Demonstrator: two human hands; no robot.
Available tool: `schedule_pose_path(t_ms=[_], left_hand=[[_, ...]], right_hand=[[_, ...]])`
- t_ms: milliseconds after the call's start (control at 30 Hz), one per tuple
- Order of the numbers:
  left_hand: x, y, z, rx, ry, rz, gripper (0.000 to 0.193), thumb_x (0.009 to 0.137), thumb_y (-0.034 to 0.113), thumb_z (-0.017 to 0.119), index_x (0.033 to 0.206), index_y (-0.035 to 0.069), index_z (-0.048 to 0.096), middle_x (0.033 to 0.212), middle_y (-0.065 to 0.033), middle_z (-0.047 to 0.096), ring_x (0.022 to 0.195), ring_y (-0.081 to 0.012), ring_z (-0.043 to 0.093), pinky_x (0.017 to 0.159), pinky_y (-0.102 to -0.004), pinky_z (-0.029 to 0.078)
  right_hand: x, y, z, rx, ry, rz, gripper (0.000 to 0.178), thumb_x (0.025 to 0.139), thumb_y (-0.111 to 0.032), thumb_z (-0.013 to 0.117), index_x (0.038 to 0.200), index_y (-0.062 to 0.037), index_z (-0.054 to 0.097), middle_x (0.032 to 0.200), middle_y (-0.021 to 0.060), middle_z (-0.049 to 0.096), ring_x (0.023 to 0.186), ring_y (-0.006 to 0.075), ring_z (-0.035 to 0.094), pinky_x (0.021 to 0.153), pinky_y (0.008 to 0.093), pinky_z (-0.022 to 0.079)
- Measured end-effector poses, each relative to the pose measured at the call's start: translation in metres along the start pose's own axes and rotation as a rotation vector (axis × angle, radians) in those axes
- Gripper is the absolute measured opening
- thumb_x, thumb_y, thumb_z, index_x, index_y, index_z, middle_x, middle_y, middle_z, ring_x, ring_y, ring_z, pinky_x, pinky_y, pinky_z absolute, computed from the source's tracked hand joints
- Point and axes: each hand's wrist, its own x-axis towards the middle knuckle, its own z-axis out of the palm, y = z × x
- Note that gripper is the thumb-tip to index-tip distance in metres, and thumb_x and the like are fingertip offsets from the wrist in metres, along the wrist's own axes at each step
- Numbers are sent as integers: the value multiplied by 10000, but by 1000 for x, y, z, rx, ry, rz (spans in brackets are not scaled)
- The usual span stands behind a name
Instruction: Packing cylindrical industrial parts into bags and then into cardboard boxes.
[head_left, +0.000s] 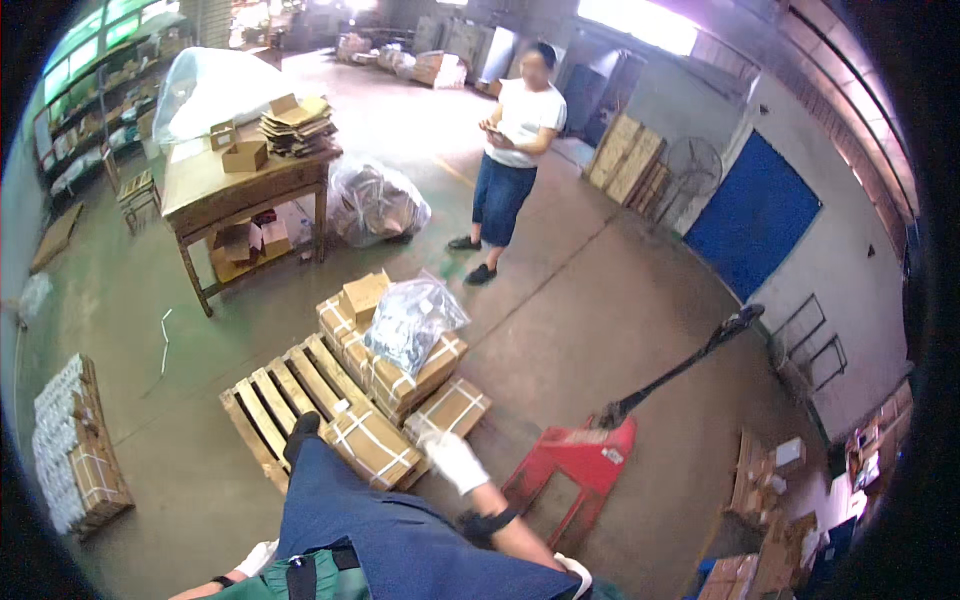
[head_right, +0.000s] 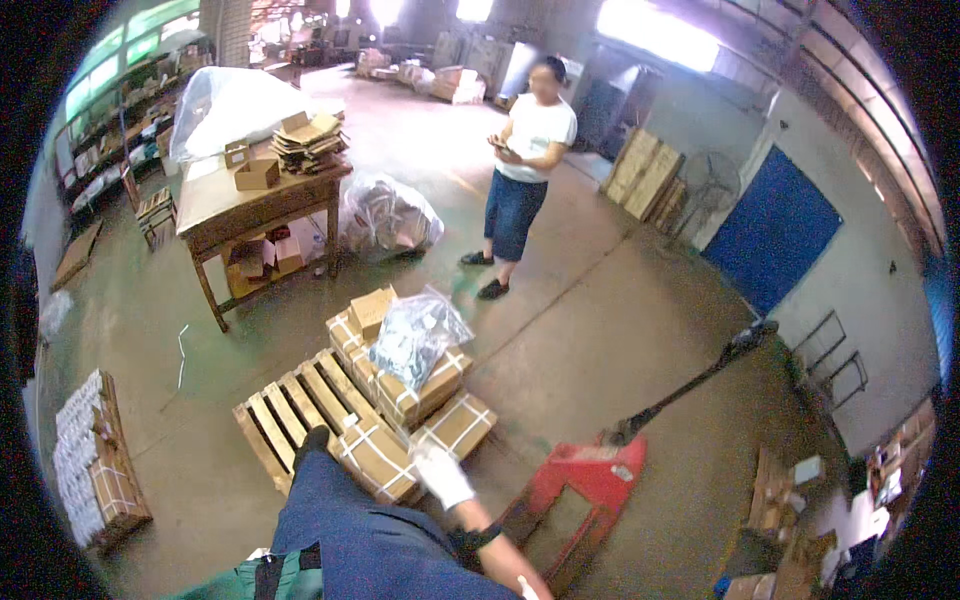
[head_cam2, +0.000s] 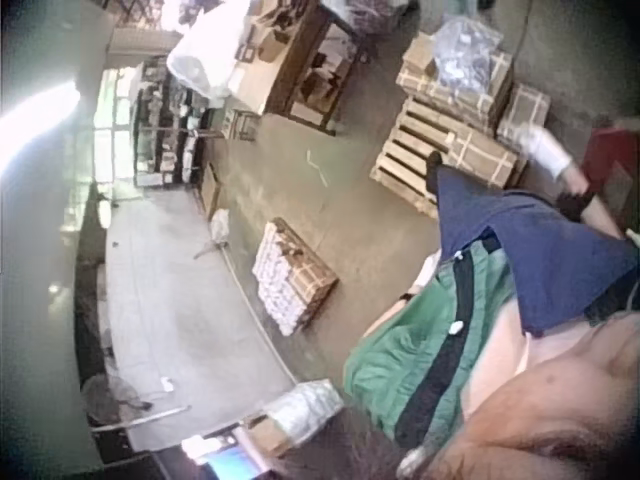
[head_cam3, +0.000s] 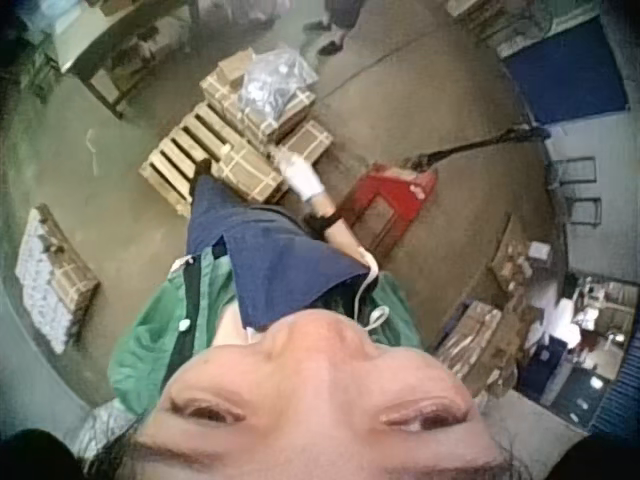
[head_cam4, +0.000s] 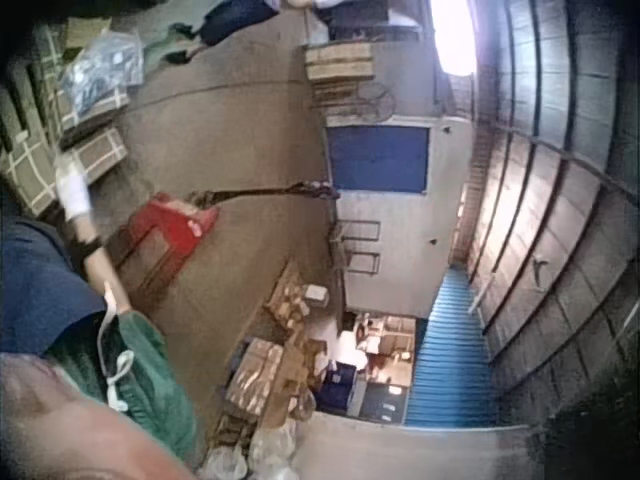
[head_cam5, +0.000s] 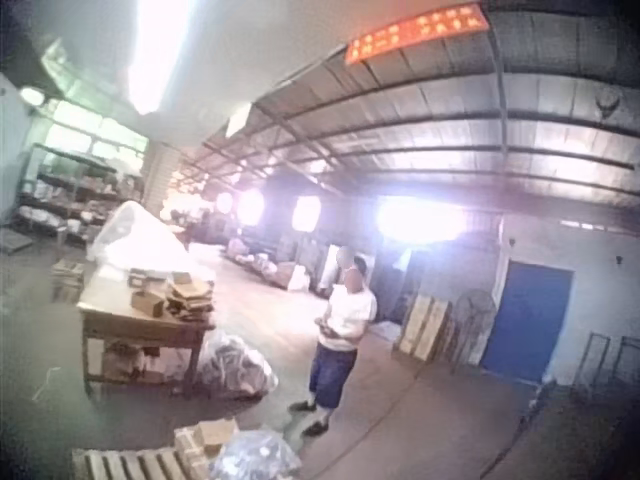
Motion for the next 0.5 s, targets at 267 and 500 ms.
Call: schedule_pose_path(t_ms=[267,500], left_hand=[[-26,11,-35,84,9,76,248,918,106,387,1054,54,588,969,-131,655,945,-273,611,806,-369,460],[-28,29,-67,195,-30,140,245,910,103,395,1053,50,587,971,-126,653,939,-269,609,804,-368,460]], right_hand=[[-33,-3,10,345,-232,359,268,951,-272,460,1067,-76,601,628,-6,509,516,99,470,480,254,412],[-54,14,-3,575,-175,542,269,956,-296,465,944,-67,605,596,5,507,482,118,462,468,271,401]])
